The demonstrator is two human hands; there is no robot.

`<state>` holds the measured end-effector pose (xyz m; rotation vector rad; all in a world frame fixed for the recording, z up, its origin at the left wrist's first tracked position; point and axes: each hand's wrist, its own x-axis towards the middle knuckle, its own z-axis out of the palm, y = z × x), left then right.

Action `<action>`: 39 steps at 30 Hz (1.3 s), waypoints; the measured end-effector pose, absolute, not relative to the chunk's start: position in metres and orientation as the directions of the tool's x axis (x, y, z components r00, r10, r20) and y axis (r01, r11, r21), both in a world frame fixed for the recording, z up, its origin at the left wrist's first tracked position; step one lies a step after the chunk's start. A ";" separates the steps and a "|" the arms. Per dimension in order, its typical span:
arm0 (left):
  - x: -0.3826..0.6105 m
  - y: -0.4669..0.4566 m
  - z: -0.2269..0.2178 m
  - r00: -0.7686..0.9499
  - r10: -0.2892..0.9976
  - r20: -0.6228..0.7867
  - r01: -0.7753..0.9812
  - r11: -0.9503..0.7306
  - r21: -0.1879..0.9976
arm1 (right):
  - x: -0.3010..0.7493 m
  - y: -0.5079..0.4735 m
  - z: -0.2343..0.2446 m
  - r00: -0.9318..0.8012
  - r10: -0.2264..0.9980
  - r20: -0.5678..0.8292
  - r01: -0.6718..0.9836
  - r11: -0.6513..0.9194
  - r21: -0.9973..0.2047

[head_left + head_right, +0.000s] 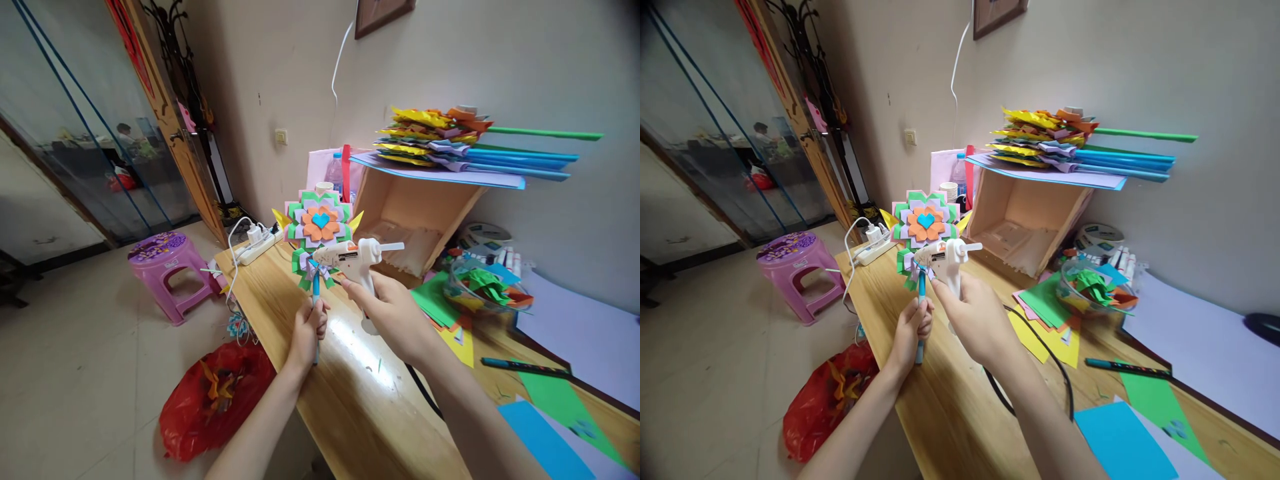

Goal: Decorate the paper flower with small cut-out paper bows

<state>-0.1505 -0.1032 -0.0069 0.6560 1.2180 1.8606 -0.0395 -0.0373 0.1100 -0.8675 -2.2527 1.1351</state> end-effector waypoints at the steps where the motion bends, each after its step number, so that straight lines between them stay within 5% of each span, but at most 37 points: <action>1: -0.150 -0.103 -0.007 -0.547 0.837 -0.002 -0.336 -0.217 0.916 | -0.040 -0.037 0.110 -0.688 0.715 0.124 0.329 0.460 -0.824; 39: -0.152 -0.102 -0.006 -0.549 0.835 -0.032 -0.368 -0.207 0.906 | -0.029 -0.031 0.116 -0.726 0.685 0.069 0.441 0.540 -0.717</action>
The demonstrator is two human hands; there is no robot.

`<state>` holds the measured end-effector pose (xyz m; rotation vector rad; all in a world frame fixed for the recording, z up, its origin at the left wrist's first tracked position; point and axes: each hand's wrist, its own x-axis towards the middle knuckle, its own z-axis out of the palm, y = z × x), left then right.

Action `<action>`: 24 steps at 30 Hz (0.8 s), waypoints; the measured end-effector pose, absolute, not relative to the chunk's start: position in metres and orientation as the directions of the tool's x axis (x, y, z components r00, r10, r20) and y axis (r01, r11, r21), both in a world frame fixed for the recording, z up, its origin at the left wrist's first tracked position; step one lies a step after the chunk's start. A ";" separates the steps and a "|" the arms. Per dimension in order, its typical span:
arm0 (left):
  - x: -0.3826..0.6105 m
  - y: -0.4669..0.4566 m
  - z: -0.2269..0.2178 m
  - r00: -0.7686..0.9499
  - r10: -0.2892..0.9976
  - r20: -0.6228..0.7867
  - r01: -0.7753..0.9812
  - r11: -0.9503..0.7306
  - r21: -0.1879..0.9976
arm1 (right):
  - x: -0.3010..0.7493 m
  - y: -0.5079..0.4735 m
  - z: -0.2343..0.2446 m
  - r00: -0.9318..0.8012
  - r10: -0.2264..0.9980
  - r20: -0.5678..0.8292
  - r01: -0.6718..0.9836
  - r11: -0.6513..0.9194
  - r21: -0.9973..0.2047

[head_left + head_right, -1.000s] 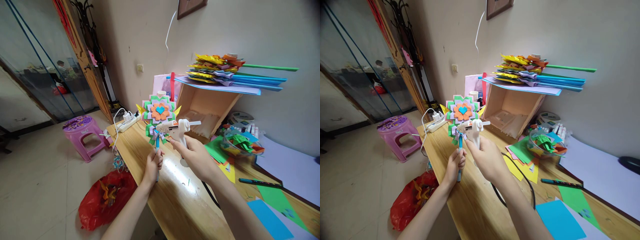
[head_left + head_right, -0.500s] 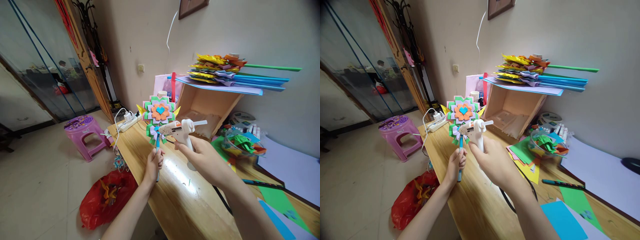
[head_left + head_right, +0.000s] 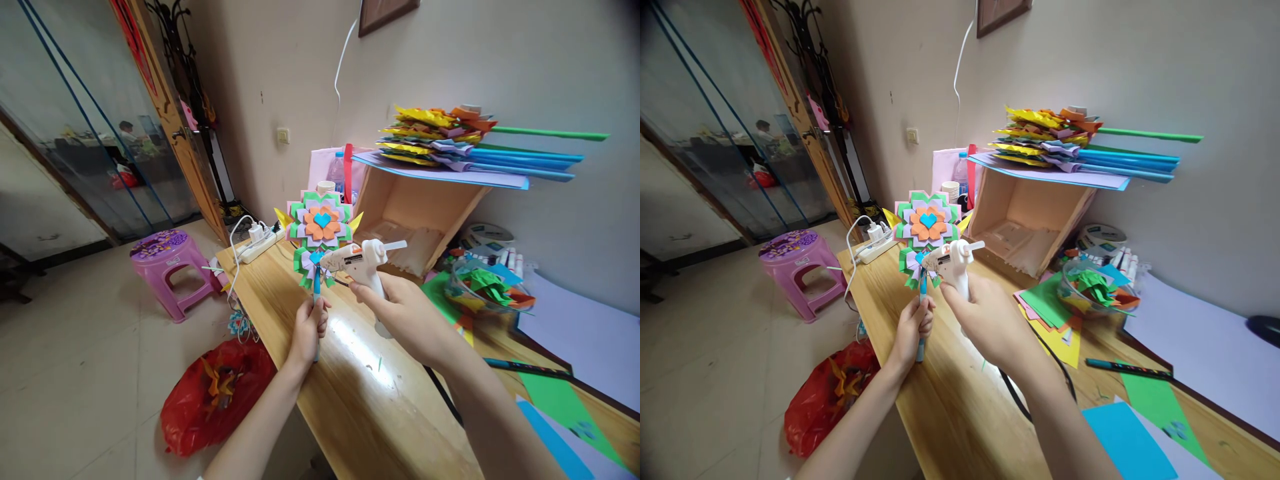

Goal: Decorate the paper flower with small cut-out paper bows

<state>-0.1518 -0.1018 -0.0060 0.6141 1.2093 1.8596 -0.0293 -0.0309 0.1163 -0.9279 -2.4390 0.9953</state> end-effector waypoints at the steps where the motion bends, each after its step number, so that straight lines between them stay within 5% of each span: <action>1: -0.152 -0.102 -0.007 -0.546 0.837 -0.028 -0.367 -0.209 0.906 | -0.029 -0.031 0.116 -0.725 0.686 0.066 0.440 0.534 -0.722; 24: -0.149 -0.104 -0.004 -0.548 0.836 -0.032 -0.342 -0.188 0.921 | -0.033 -0.033 0.116 -0.701 0.696 0.155 0.358 0.531 -0.768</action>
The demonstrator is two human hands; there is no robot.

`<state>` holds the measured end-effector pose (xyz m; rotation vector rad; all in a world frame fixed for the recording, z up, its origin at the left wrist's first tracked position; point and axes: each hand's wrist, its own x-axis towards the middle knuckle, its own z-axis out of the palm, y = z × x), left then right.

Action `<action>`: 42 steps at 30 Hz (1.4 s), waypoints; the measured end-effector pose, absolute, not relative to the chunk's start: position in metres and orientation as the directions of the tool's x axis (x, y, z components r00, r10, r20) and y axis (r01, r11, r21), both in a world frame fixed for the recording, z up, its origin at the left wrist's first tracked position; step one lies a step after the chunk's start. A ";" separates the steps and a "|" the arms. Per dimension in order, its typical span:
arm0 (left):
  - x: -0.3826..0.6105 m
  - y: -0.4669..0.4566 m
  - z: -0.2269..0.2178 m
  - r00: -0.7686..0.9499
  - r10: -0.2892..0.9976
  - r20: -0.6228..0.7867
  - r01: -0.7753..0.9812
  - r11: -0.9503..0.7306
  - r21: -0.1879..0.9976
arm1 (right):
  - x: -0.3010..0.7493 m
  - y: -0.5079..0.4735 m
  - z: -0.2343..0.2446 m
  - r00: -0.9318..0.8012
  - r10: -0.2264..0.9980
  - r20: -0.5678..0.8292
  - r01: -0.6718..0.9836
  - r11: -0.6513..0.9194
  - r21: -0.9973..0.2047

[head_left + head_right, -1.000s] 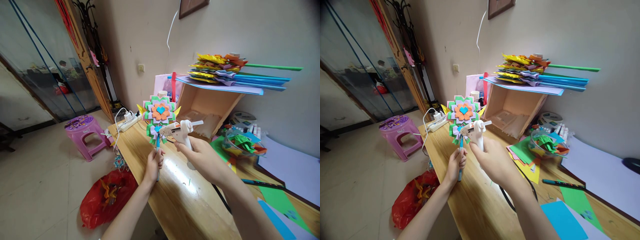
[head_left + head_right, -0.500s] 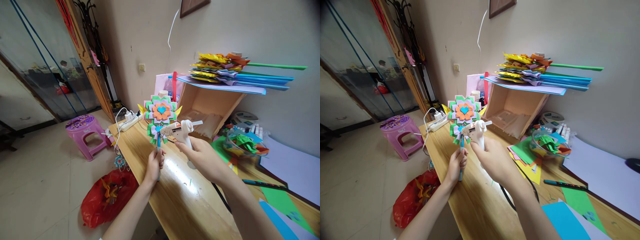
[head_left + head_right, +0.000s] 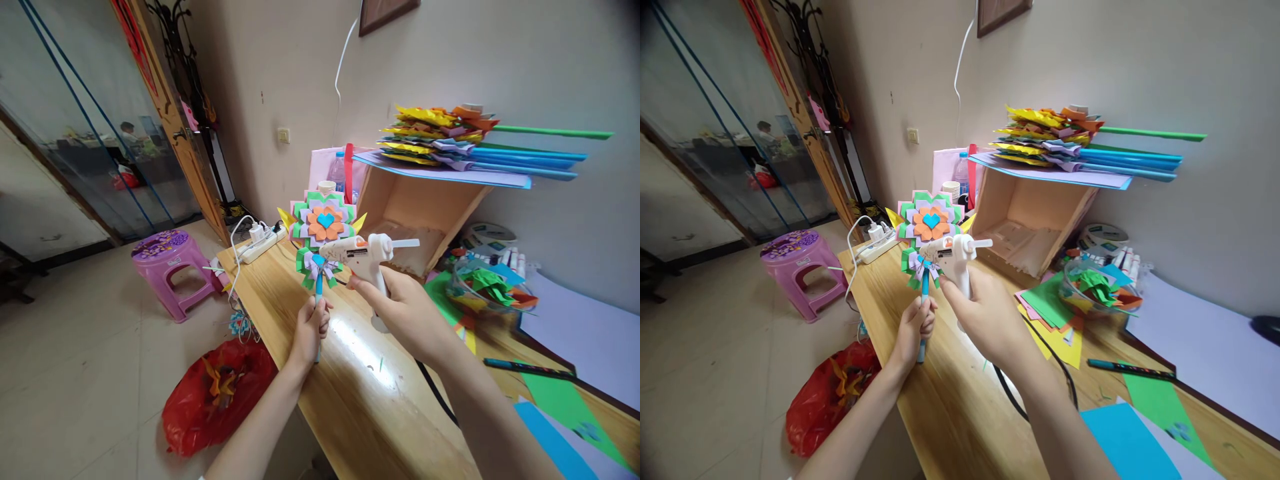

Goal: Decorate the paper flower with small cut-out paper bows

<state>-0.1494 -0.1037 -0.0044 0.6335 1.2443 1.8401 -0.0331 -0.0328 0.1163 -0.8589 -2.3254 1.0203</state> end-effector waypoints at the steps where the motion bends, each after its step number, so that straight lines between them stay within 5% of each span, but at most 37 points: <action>1: -0.149 -0.104 -0.004 -0.546 0.837 -0.031 -0.341 -0.188 0.921 | -0.034 -0.032 0.115 -0.701 0.694 0.161 0.354 0.535 -0.767; 22: -0.150 -0.103 -0.005 -0.541 0.840 -0.049 -0.368 -0.184 0.911 | -0.036 -0.030 0.108 -0.716 0.687 0.123 0.363 0.517 -0.775; 42: -0.155 -0.103 -0.004 -0.575 0.817 -0.045 -0.399 -0.232 0.887 | -0.035 -0.029 0.112 -0.613 0.747 0.257 0.280 0.510 -0.814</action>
